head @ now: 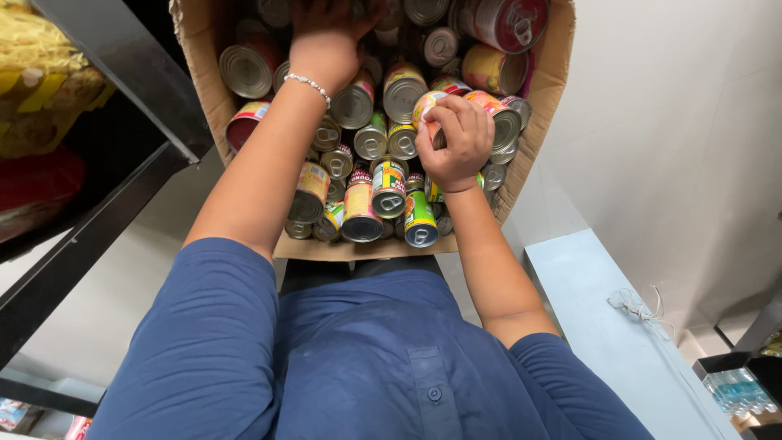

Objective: The person is transferring various canned goods from a cardboard box onto grocery store shelves.

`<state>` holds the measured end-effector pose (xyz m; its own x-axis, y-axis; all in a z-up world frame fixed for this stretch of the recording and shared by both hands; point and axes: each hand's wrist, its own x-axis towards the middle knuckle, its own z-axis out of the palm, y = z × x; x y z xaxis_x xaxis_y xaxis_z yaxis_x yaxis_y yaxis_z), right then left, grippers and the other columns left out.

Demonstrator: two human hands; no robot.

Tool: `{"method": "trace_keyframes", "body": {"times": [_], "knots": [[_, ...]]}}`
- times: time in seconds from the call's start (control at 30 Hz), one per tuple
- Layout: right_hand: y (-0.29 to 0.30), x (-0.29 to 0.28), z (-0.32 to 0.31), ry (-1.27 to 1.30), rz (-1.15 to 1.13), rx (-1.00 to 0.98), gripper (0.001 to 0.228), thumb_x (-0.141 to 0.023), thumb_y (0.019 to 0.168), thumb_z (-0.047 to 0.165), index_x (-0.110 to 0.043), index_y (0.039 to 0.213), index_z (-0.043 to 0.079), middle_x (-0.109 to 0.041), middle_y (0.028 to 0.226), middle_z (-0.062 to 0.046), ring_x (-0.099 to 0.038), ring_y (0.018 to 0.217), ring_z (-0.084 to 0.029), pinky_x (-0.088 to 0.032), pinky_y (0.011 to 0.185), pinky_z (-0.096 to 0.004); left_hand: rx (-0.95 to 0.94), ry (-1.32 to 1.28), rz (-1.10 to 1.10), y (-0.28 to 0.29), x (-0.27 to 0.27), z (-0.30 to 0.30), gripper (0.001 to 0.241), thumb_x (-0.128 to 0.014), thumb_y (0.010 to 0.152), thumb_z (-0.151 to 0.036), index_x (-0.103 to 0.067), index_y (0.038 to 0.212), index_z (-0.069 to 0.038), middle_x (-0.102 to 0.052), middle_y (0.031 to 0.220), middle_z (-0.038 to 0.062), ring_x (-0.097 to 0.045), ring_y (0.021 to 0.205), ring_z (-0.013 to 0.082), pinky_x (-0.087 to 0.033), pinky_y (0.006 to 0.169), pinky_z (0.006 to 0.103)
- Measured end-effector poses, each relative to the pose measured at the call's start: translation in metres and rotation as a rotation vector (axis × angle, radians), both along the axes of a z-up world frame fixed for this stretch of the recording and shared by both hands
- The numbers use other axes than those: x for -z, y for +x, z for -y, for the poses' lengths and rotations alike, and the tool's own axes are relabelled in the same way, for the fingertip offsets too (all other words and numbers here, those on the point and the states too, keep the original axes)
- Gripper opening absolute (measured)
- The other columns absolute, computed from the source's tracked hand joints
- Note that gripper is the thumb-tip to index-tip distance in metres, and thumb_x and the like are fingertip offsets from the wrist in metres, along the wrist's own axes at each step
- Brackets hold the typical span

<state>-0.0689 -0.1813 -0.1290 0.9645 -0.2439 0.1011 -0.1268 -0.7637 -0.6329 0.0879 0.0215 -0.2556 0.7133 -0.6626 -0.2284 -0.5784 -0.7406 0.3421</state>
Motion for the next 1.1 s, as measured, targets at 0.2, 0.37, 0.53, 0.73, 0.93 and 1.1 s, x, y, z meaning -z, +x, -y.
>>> {"method": "trace_keyframes", "body": {"times": [0.2, 0.37, 0.53, 0.73, 0.93, 1.1], "knots": [[0.003, 0.001, 0.001, 0.002, 0.003, -0.016, 0.017, -0.078, 0.082, 0.020, -0.069, 0.095, 0.015, -0.068, 0.113, -0.001, -0.062, 0.107, -0.026, -0.045, 0.095, -0.042, -0.218, 0.155, -0.326, 0.010, -0.060, -0.014, 0.024, -0.064, 0.102, -0.022, -0.071, 0.124, -0.015, -0.065, 0.128, 0.014, -0.056, 0.125, 0.0361, -0.043, 0.111, 0.0514], [0.001, 0.002, -0.001, 0.013, 0.025, -0.025, 0.015, -0.075, 0.081, 0.018, -0.068, 0.094, 0.014, -0.069, 0.112, -0.002, -0.063, 0.106, -0.027, -0.046, 0.094, -0.042, -0.371, 0.247, 0.137, -0.009, -0.087, -0.068, 0.034, -0.073, 0.071, -0.026, -0.075, 0.102, -0.012, -0.063, 0.116, 0.022, -0.054, 0.110, 0.0419, -0.043, 0.097, 0.0507], [0.004, -0.001, -0.001, -0.015, 0.025, -0.025, 0.014, -0.075, 0.082, 0.019, -0.067, 0.093, 0.015, -0.067, 0.110, -0.002, -0.063, 0.108, -0.028, -0.046, 0.096, -0.042, -0.282, 0.257, 0.065, -0.010, -0.040, -0.095, 0.025, -0.073, 0.077, -0.014, -0.078, 0.102, -0.016, -0.066, 0.116, 0.020, -0.056, 0.106, 0.0428, -0.043, 0.095, 0.0510], [0.001, -0.002, -0.004, -0.045, 0.022, -0.052, 0.018, -0.075, 0.082, 0.020, -0.066, 0.096, 0.014, -0.067, 0.115, -0.007, -0.061, 0.112, -0.031, -0.044, 0.099, -0.044, -0.218, 0.348, -0.188, 0.024, -0.114, -0.061, 0.036, -0.084, 0.062, -0.024, -0.076, 0.094, -0.011, -0.068, 0.091, 0.015, -0.064, 0.094, 0.0393, -0.047, 0.081, 0.0541], [0.002, 0.000, -0.005, -0.027, 0.008, -0.026, 0.016, -0.075, 0.082, 0.020, -0.065, 0.094, 0.014, -0.067, 0.115, -0.005, -0.063, 0.111, -0.028, -0.045, 0.100, -0.043, -0.149, -0.168, 0.094, 0.007, -0.134, 0.005, 0.040, -0.081, 0.065, -0.012, -0.067, 0.103, -0.011, -0.068, 0.094, 0.009, -0.065, 0.089, 0.0354, -0.044, 0.072, 0.0530], [0.003, 0.001, -0.005, -0.083, -0.009, -0.024, 0.016, -0.073, 0.083, 0.021, -0.065, 0.095, 0.014, -0.067, 0.117, -0.006, -0.062, 0.112, -0.030, -0.044, 0.101, -0.043, 0.091, -0.321, 0.188, -0.006, -0.054, 0.080, 0.014, -0.072, 0.078, -0.014, -0.065, 0.090, -0.010, -0.062, 0.110, 0.015, -0.060, 0.109, 0.0375, -0.050, 0.092, 0.0465]]}}
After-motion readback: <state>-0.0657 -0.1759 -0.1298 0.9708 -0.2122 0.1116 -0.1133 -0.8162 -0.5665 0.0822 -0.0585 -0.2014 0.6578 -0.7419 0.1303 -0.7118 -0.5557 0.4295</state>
